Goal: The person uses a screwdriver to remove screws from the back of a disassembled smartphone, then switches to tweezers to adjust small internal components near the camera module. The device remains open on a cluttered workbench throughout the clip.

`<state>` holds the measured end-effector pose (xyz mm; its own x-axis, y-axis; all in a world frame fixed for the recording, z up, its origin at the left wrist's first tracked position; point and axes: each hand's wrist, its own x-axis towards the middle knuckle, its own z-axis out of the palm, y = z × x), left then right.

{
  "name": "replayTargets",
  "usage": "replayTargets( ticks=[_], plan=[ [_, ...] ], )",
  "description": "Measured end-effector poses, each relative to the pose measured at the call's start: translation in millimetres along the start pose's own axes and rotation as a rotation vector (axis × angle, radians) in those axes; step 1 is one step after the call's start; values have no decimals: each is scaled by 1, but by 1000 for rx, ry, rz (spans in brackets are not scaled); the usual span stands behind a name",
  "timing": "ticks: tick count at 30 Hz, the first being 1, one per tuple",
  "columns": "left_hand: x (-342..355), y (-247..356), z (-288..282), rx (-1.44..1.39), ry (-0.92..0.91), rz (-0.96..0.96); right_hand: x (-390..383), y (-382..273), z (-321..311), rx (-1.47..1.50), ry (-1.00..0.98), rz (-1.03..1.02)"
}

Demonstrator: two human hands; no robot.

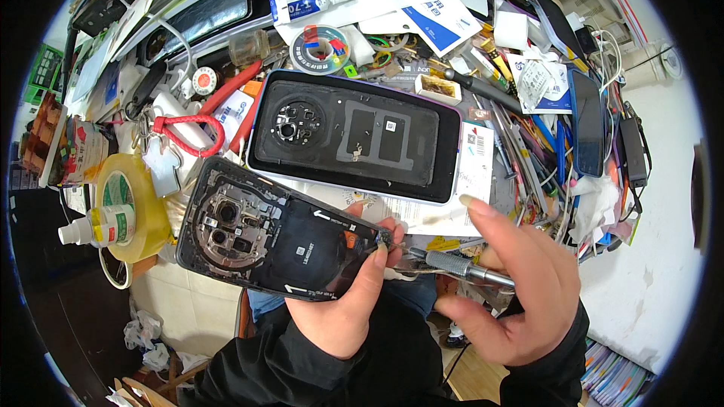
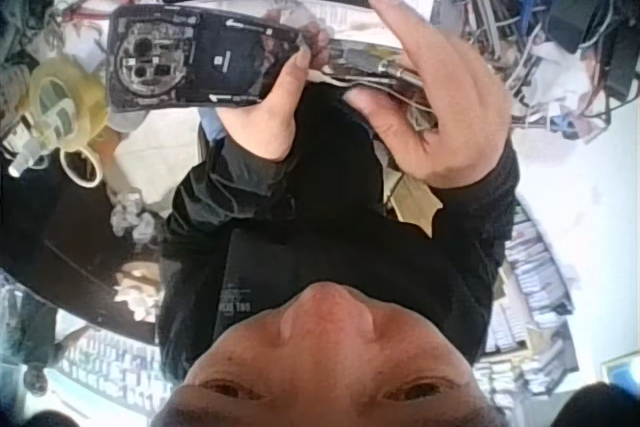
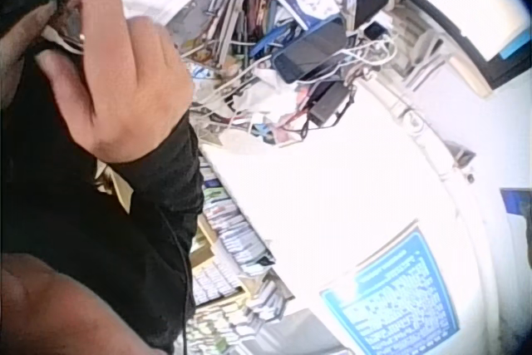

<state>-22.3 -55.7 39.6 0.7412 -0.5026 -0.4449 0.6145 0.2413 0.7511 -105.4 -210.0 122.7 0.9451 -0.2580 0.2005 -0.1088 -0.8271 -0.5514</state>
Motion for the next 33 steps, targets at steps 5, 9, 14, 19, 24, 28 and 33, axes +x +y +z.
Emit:
replayTargets(
  ticks=[5,9,14,19,24,28,33],
  plan=[
    [1,0,-1,0,-8,2,-1,-4,2,-3,25,58],
    [0,0,-1,-28,2,-9,0,1,1,-89,-7,-39],
    [1,-2,1,-8,55,-20,-1,2,-2,-21,-53,29],
    [2,-1,1,-27,42,-21,-1,4,-3,-61,-83,-11],
    [1,0,1,-49,25,-25,-4,2,-4,-78,-110,21],
    [2,-1,2,-27,42,-13,-9,-2,3,-99,-9,3],
    [3,-2,0,-22,23,0,-10,-4,5,-68,-10,6]
  ],
)
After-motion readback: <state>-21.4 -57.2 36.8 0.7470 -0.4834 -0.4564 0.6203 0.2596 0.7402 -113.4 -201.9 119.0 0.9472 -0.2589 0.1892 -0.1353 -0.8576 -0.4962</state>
